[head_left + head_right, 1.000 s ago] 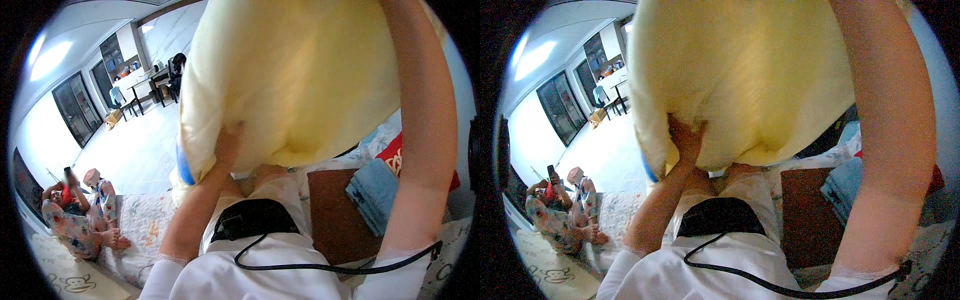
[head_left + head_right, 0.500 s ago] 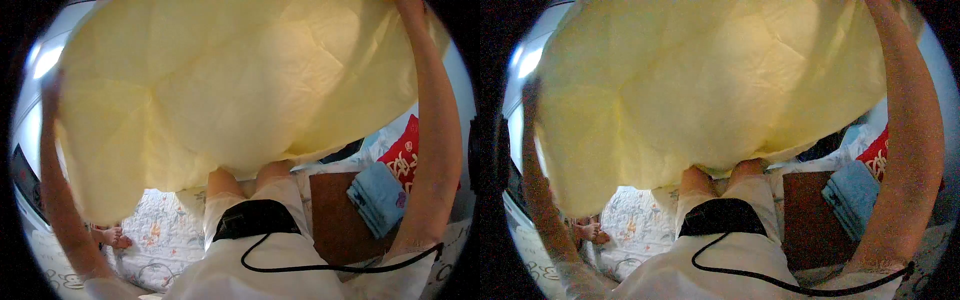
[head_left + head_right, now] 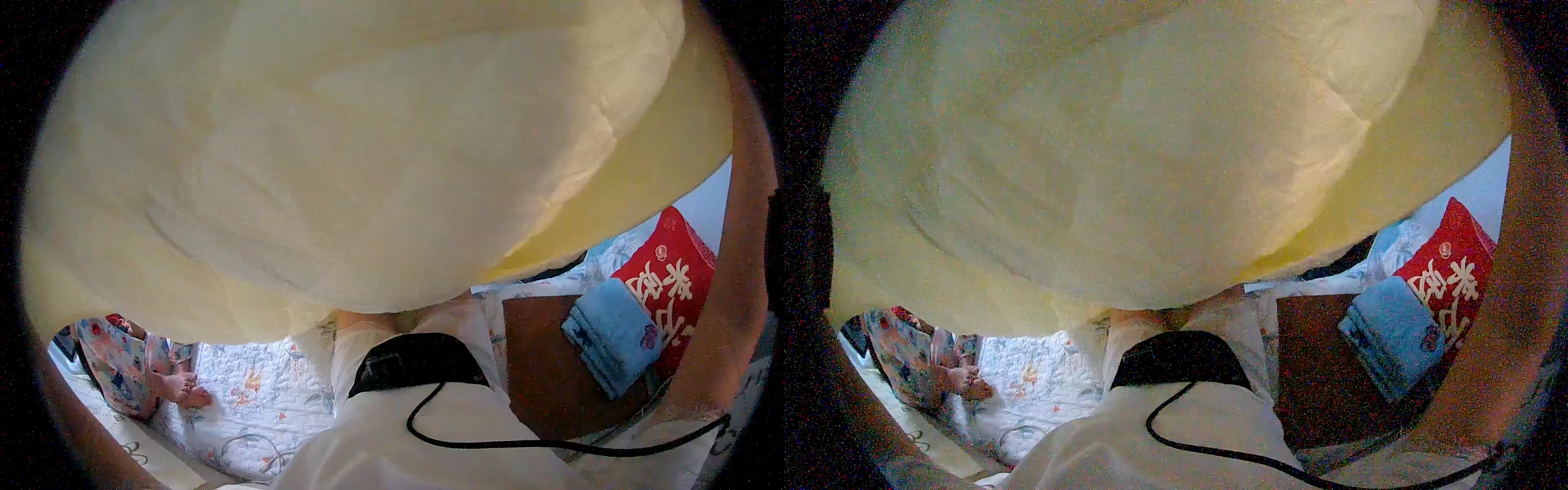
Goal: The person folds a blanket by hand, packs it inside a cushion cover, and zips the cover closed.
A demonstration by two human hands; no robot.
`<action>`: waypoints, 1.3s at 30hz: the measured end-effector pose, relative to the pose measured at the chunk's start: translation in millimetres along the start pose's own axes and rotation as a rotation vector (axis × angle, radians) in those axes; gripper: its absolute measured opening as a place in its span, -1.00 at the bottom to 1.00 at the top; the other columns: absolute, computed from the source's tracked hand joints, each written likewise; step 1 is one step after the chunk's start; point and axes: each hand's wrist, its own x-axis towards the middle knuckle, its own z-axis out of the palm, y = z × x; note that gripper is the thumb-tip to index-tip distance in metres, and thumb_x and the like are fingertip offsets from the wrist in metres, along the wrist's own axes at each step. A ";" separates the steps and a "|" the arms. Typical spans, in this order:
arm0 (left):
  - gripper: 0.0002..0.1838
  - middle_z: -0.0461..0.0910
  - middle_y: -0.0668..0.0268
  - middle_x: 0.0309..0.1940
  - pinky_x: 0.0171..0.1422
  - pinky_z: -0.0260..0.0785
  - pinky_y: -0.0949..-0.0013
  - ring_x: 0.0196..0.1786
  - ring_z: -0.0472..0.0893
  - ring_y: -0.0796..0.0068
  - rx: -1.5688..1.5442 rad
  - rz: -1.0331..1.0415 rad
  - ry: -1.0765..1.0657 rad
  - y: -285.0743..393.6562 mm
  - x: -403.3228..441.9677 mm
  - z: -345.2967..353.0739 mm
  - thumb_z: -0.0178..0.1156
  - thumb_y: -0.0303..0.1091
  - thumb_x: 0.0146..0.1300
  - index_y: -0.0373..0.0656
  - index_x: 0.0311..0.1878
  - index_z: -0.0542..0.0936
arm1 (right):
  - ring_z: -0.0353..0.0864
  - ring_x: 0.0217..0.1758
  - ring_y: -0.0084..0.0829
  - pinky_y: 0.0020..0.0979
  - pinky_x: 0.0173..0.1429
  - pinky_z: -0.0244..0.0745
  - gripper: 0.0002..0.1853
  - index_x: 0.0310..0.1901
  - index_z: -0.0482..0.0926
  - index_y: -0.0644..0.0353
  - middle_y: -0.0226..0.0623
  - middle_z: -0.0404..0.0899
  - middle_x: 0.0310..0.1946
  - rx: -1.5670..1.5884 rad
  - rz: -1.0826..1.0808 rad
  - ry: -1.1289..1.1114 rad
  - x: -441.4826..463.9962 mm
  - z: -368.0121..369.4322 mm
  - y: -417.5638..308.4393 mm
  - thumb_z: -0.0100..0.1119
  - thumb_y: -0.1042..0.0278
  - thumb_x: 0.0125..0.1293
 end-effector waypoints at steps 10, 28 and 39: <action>-0.71 0.65 0.13 -0.30 -0.17 0.49 0.17 -0.29 0.66 0.19 -1.293 0.863 -1.395 155.0 -285.1 -128.7 0.22 -0.19 0.16 -0.18 -0.15 0.62 | 0.51 -0.45 -0.42 -0.32 -0.31 0.41 -0.78 -0.43 0.60 0.26 -0.29 0.54 -0.57 0.421 0.105 -1.910 -158.8 -160.3 45.8 0.34 0.31 -0.10; -0.51 0.35 0.03 0.27 0.44 0.09 0.21 0.38 0.26 0.13 -1.910 0.514 -1.481 470.7 -471.6 -123.3 -0.06 -0.10 0.42 -0.18 0.29 0.36 | 0.21 0.39 -0.09 -0.16 0.38 0.19 -0.46 0.30 0.34 -0.03 -0.12 0.25 0.33 1.220 0.083 -2.029 -445.2 -306.7 -297.6 0.00 -0.04 0.35; -0.62 0.21 0.18 0.40 0.53 -0.14 0.17 0.50 0.04 0.22 -2.185 -0.201 -1.380 481.1 -661.1 -125.5 -0.06 -0.33 0.44 -0.14 0.27 0.40 | -0.05 0.47 0.15 -0.07 0.47 -0.05 -0.38 0.35 0.29 -0.12 0.00 0.05 0.42 1.254 0.475 -1.982 -492.1 -380.0 -267.0 -0.18 -0.26 0.36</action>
